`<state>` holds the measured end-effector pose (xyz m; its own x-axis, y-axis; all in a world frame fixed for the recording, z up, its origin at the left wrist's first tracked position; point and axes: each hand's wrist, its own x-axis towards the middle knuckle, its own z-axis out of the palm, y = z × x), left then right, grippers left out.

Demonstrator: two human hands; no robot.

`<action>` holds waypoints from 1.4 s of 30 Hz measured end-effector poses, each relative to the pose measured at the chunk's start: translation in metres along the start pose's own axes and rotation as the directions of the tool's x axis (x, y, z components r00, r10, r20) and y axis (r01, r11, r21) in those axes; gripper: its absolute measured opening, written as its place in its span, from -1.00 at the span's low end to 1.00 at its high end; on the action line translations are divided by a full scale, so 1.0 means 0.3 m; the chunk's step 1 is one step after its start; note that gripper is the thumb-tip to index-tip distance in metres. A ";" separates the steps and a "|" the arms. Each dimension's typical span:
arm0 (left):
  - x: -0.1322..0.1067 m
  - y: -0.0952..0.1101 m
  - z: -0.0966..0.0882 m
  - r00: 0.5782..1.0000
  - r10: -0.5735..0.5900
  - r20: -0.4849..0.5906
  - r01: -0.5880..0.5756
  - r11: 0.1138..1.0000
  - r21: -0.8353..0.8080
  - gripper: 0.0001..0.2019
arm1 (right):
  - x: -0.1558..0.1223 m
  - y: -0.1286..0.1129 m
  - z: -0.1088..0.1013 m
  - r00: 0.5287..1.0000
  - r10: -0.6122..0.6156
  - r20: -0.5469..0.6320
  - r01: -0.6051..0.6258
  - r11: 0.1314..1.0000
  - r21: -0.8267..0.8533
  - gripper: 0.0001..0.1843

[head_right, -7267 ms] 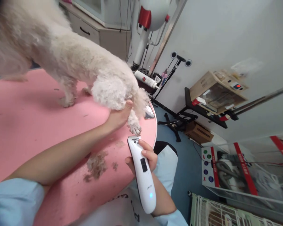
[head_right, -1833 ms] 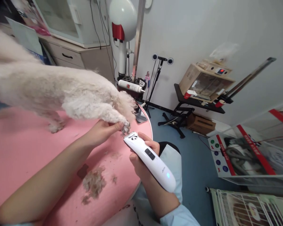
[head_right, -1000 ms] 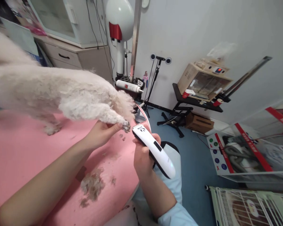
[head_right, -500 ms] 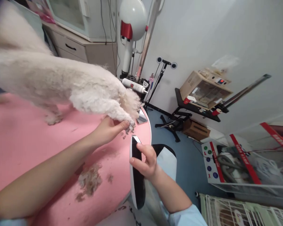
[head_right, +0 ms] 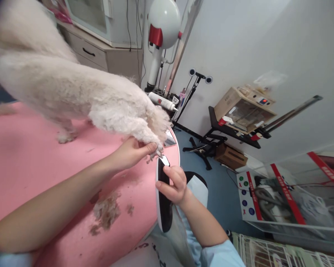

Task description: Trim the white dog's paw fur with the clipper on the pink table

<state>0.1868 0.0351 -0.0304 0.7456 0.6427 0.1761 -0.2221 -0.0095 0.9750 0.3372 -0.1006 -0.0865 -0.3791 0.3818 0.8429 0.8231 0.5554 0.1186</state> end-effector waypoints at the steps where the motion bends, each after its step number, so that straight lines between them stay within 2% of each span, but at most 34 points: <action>1: 0.001 0.000 -0.001 1.000 0.001 0.004 -0.001 1.000 0.003 -0.79 | -0.006 0.000 -0.002 1.000 0.009 0.012 -0.009 1.000 0.022 -0.82; 3: 0.002 0.001 -0.001 1.000 0.001 0.013 -0.001 1.000 -0.004 -0.79 | -0.023 -0.001 -0.003 0.999 0.031 0.016 -0.032 0.998 0.050 -0.79; 8: 0.000 0.004 0.002 1.000 -0.002 0.016 0.002 1.000 -0.002 -0.78 | -0.051 -0.006 0.013 0.993 0.076 -0.093 -0.075 0.997 0.013 -0.71; 13: -0.004 0.008 -0.007 0.999 -0.026 0.026 0.024 0.995 0.098 -0.74 | -0.026 -0.001 0.020 0.996 0.070 -0.048 -0.067 0.996 0.062 -0.66; 15: -0.003 0.010 -0.016 0.999 -0.028 0.042 0.022 0.988 0.154 -0.74 | -0.011 -0.001 0.008 0.992 0.128 0.001 -0.127 0.983 0.132 -0.58; 19: 0.001 0.010 -0.031 0.998 -0.034 0.061 0.020 0.975 0.223 -0.75 | 0.026 -0.006 -0.027 0.955 0.282 0.089 -0.296 0.901 0.318 -0.42; 22: 0.002 0.007 -0.036 0.997 -0.043 0.071 0.024 0.966 0.257 -0.73 | 0.047 -0.026 -0.040 0.929 0.353 0.113 -0.366 0.822 0.437 -0.48; 24: 0.001 0.005 -0.038 0.998 -0.042 0.055 0.026 0.962 0.271 -0.71 | 0.052 -0.047 -0.035 0.879 0.453 0.148 -0.450 0.686 0.572 -0.52; 25: 0.000 0.005 -0.038 0.998 -0.036 0.047 0.023 0.964 0.266 -0.70 | 0.051 -0.059 -0.028 0.834 0.535 0.132 -0.484 0.596 0.641 -0.51; 26: -0.001 0.006 -0.037 0.999 -0.027 0.042 0.016 0.967 0.255 -0.70 | 0.048 -0.069 -0.020 0.771 0.629 0.094 -0.499 0.507 0.702 -0.49; 28: -0.002 0.006 -0.034 0.999 -0.008 0.051 -0.003 0.975 0.220 -0.71 | 0.042 -0.086 0.001 0.611 0.792 0.007 -0.495 0.375 0.784 -0.47; 30: -0.003 0.005 -0.028 0.997 0.007 0.080 -0.021 0.984 0.178 -0.72 | 0.037 -0.095 0.023 0.481 0.875 -0.043 -0.478 0.303 0.825 -0.49; 33: -0.006 0.000 -0.018 0.994 0.007 0.106 -0.020 0.993 0.116 -0.71 | 0.033 -0.105 0.055 0.368 0.929 -0.050 -0.476 0.234 0.848 -0.63; 35: -0.009 -0.006 -0.014 0.996 -0.014 0.083 0.007 0.995 0.095 -0.71 | 0.032 -0.113 0.075 0.325 0.945 -0.038 -0.483 0.200 0.852 -0.69; 37: -0.012 -0.009 -0.014 0.998 -0.039 0.052 0.034 0.995 0.097 -0.72 | 0.032 -0.122 0.093 0.315 0.948 -0.034 -0.500 0.196 0.843 -0.70; 39: -0.016 -0.008 -0.015 0.998 -0.043 0.046 0.038 0.994 0.102 -0.73 | 0.031 -0.130 0.106 0.331 0.941 -0.073 -0.507 0.242 0.827 -0.70; 42: -0.017 -0.001 -0.014 0.996 -0.016 0.082 0.009 0.996 0.083 -0.74 | 0.033 -0.137 0.112 0.374 0.909 -0.184 -0.490 0.362 0.793 -0.69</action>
<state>0.1804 0.0349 -0.0324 0.7981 0.5777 0.1714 -0.1624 -0.0678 0.9844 0.2853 -0.0949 -0.1006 0.6841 0.5120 0.5195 0.1485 0.5996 -0.7864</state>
